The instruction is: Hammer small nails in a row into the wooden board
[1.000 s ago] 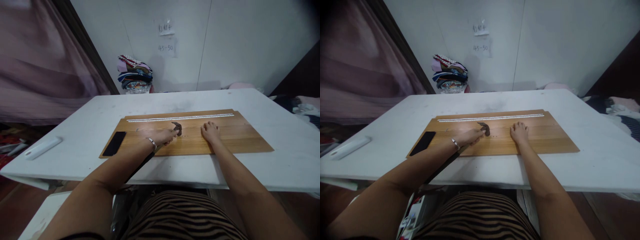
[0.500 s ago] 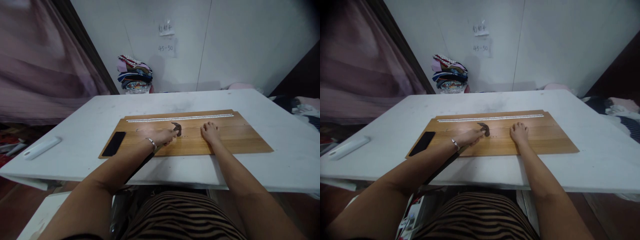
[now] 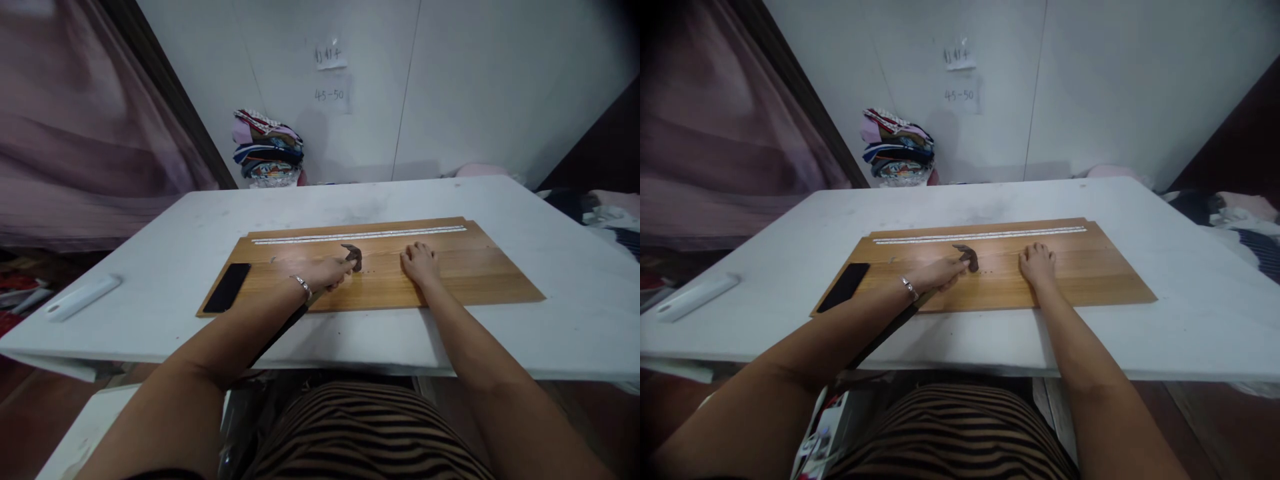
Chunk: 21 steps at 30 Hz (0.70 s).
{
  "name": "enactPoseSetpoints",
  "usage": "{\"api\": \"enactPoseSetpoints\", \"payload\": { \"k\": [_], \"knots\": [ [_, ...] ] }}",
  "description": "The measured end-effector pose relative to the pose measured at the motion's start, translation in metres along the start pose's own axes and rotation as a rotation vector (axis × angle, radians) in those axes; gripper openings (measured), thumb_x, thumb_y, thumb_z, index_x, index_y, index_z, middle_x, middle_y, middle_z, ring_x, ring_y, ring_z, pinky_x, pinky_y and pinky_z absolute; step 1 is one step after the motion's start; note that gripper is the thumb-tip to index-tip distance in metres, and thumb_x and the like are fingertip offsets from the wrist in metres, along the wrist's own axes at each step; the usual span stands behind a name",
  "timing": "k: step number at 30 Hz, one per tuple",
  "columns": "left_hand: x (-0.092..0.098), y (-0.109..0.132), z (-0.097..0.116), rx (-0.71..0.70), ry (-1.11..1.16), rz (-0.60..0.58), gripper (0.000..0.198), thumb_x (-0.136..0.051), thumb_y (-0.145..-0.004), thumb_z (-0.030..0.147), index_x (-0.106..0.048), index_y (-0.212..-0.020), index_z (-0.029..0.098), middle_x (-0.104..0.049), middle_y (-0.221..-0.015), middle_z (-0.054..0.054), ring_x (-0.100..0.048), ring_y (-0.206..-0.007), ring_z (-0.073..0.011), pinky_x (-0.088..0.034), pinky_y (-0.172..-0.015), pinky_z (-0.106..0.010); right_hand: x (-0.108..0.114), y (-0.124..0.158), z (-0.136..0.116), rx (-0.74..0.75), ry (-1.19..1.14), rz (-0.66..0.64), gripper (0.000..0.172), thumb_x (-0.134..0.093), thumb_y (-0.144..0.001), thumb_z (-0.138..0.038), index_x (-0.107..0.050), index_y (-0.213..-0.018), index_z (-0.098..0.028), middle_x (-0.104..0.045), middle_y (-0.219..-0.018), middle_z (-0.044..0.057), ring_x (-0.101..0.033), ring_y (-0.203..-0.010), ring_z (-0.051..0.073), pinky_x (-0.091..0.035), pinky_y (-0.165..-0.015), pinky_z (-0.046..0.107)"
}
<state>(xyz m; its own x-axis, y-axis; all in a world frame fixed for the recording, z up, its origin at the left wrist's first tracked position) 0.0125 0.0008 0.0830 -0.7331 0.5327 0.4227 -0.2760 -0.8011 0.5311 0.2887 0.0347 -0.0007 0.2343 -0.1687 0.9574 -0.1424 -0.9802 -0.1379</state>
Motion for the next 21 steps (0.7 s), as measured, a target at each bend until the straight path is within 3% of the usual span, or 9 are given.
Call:
{"api": "enactPoseSetpoints", "payload": {
  "k": [5,21],
  "knots": [
    [0.0020,-0.0047,-0.0031,-0.061,-0.026,-0.019,0.042,-0.046,-0.100,0.059,-0.056,-0.093,0.019,-0.044,-0.058,0.005,-0.039,-0.046,-0.0098,-0.034,-0.046,-0.023,-0.0013,-0.0010,0.0014,0.004,0.008,0.008,0.040,-0.035,-0.100,-0.036,-0.068,-0.110,-0.018,-0.064,-0.130,0.018,-0.049,-0.127,0.032,-0.035,-0.104,0.049],
    [0.0009,-0.0055,-0.0019,0.007,-0.017,0.008,0.042,-0.045,-0.101,0.058,-0.055,-0.092,0.019,-0.043,-0.059,0.005,-0.038,-0.045,-0.0088,-0.032,-0.045,-0.023,-0.0003,-0.0010,0.0005,-0.005,0.019,-0.001,0.038,-0.035,-0.101,-0.035,-0.068,-0.111,-0.018,-0.063,-0.132,0.018,-0.049,-0.129,0.032,-0.035,-0.105,0.048]
  ]
}}
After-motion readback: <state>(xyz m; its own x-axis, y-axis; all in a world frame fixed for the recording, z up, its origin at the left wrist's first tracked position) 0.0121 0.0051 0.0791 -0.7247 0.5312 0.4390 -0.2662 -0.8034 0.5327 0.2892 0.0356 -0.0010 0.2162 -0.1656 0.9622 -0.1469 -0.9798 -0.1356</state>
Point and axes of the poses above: each hand's wrist, its own y-axis away from the middle knuckle, its own x-axis out of the back of the hand, z = x × y, the point moved 3 cm from there along -y, towards the middle knuckle
